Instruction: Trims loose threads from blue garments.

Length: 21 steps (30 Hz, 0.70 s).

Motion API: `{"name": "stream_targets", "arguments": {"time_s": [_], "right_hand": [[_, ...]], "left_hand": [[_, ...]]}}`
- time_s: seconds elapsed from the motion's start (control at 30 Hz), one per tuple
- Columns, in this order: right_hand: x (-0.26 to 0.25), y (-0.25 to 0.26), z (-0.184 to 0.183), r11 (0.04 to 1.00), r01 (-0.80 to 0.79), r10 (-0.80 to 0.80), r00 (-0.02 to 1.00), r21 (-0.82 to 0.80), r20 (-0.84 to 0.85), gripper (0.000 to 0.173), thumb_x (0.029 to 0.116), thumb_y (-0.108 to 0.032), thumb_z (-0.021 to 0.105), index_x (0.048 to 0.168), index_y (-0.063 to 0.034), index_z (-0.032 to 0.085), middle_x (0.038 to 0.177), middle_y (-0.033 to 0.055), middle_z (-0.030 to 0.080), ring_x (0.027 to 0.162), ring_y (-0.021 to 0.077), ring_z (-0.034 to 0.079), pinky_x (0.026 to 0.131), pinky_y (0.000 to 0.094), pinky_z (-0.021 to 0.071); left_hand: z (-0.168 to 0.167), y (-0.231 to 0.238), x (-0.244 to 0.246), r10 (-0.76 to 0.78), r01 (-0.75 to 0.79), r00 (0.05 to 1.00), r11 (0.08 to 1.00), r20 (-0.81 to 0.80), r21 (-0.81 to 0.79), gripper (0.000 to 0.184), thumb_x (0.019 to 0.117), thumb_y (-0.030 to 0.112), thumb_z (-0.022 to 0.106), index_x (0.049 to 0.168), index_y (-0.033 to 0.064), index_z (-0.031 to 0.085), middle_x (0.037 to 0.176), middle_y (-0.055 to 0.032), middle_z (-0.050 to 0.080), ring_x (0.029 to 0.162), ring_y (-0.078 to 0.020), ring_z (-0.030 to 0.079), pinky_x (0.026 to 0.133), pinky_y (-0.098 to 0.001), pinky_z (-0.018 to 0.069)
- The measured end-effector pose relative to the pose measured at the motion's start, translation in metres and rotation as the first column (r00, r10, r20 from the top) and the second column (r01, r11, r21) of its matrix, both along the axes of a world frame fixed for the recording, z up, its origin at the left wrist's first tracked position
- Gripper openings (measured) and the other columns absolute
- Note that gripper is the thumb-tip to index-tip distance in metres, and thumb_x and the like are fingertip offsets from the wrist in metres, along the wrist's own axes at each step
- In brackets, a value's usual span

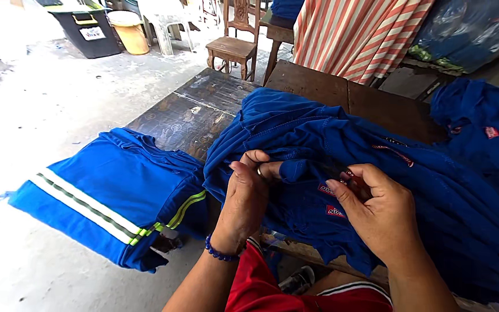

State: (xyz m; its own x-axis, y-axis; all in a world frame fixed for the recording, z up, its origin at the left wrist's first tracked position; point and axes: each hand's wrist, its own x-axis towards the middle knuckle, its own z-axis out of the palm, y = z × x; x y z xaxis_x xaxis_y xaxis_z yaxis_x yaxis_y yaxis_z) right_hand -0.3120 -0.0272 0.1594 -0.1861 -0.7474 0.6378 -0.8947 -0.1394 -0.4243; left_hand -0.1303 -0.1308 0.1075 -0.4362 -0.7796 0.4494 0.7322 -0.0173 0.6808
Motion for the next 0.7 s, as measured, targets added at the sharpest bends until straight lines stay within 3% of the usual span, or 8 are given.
{"name": "stream_targets", "arguments": {"time_s": [0.03,0.07,0.13,0.2,0.27,0.37,0.47,0.7], "right_hand": [[-0.002,-0.002,-0.002,1.000,-0.021,0.022,0.999,-0.012,0.032,0.029,0.0940,-0.031,0.069,0.100,-0.0034,0.069,0.084,0.0001,0.065,0.074,-0.0037,0.057,0.068,0.0113,0.0482],[-0.004,-0.003,-0.004,0.999,-0.039,0.041,0.998,-0.023,0.053,0.029,0.0913,-0.030,0.072,0.099,-0.0028,0.068,0.086,0.0011,0.064,0.076,-0.0028,0.057,0.070,0.0114,0.0482],[-0.005,-0.004,-0.006,0.997,-0.061,0.064,0.994,-0.040,0.084,0.028,0.0876,-0.028,0.075,0.096,-0.0034,0.065,0.089,0.0013,0.061,0.079,-0.0033,0.057,0.071,0.0096,0.0491],[-0.005,-0.002,-0.006,0.994,-0.094,0.099,0.987,-0.052,0.123,0.029,0.0878,-0.027,0.076,0.098,-0.0034,0.064,0.091,0.0003,0.060,0.080,-0.0047,0.057,0.070,0.0083,0.0494],[-0.004,0.001,-0.006,0.991,-0.126,0.132,0.982,-0.053,0.138,0.030,0.0907,-0.029,0.074,0.102,-0.0027,0.064,0.094,-0.0002,0.058,0.082,-0.0055,0.057,0.071,0.0075,0.0491],[-0.002,0.005,-0.006,0.984,-0.158,0.167,0.978,-0.077,0.125,0.028,0.0948,-0.026,0.070,0.100,0.0008,0.067,0.095,0.0011,0.056,0.082,-0.0058,0.054,0.071,0.0057,0.0462],[0.002,0.007,-0.006,0.986,-0.143,0.148,0.987,-0.083,0.054,0.028,0.0961,-0.028,0.070,0.095,0.0000,0.069,0.094,0.0020,0.055,0.078,-0.0058,0.050,0.067,0.0048,0.0422],[0.025,-0.001,-0.009,0.994,-0.022,0.000,0.977,-0.103,-0.211,0.028,0.0959,-0.029,0.069,0.094,-0.0013,0.074,0.091,0.0096,0.060,0.073,0.0103,0.058,0.059,0.0192,0.0458]], "left_hand": [[-0.002,-0.002,0.001,-0.040,0.040,0.999,0.999,-0.027,-0.006,0.042,0.0929,0.056,0.066,0.120,0.0237,0.061,0.102,0.0010,0.074,0.098,-0.0088,0.070,0.092,-0.0284,0.0554],[-0.003,-0.003,0.001,-0.060,0.060,0.997,0.998,-0.043,-0.002,0.040,0.0908,0.034,0.077,0.125,0.0213,0.060,0.105,-0.0006,0.075,0.097,-0.0097,0.071,0.092,-0.0286,0.0566],[-0.001,-0.003,-0.001,-0.042,0.042,0.999,0.999,-0.016,0.000,0.051,0.0854,-0.004,0.073,0.130,0.0149,0.058,0.106,-0.0030,0.076,0.094,-0.0104,0.073,0.089,-0.0283,0.0591],[-0.001,-0.001,-0.005,0.032,-0.032,0.999,0.999,0.018,0.002,0.052,0.0820,-0.016,0.069,0.126,0.0107,0.065,0.102,-0.0029,0.076,0.090,-0.0101,0.073,0.085,-0.0282,0.0607],[-0.002,0.001,-0.009,0.137,-0.137,0.990,0.991,0.037,-0.015,0.038,0.0816,-0.013,0.073,0.111,0.0100,0.076,0.096,-0.0002,0.075,0.085,-0.0081,0.072,0.081,-0.0272,0.0613],[-0.004,0.002,-0.015,0.271,-0.265,0.960,0.961,0.072,-0.078,0.022,0.0853,-0.007,0.074,0.096,0.0110,0.079,0.102,-0.0014,0.077,0.095,-0.0086,0.072,0.083,-0.0273,0.0608],[-0.004,0.001,-0.017,0.300,-0.290,0.950,0.951,0.092,-0.106,0.017,0.0897,-0.003,0.072,0.096,0.0120,0.077,0.101,-0.0001,0.076,0.094,-0.0074,0.071,0.083,-0.0267,0.0600],[-0.003,-0.001,-0.011,0.178,-0.176,0.980,0.984,0.089,-0.035,0.010,0.0953,0.007,0.068,0.096,0.0156,0.073,0.097,0.0000,0.075,0.090,-0.0069,0.070,0.081,-0.0263,0.0586]]}}
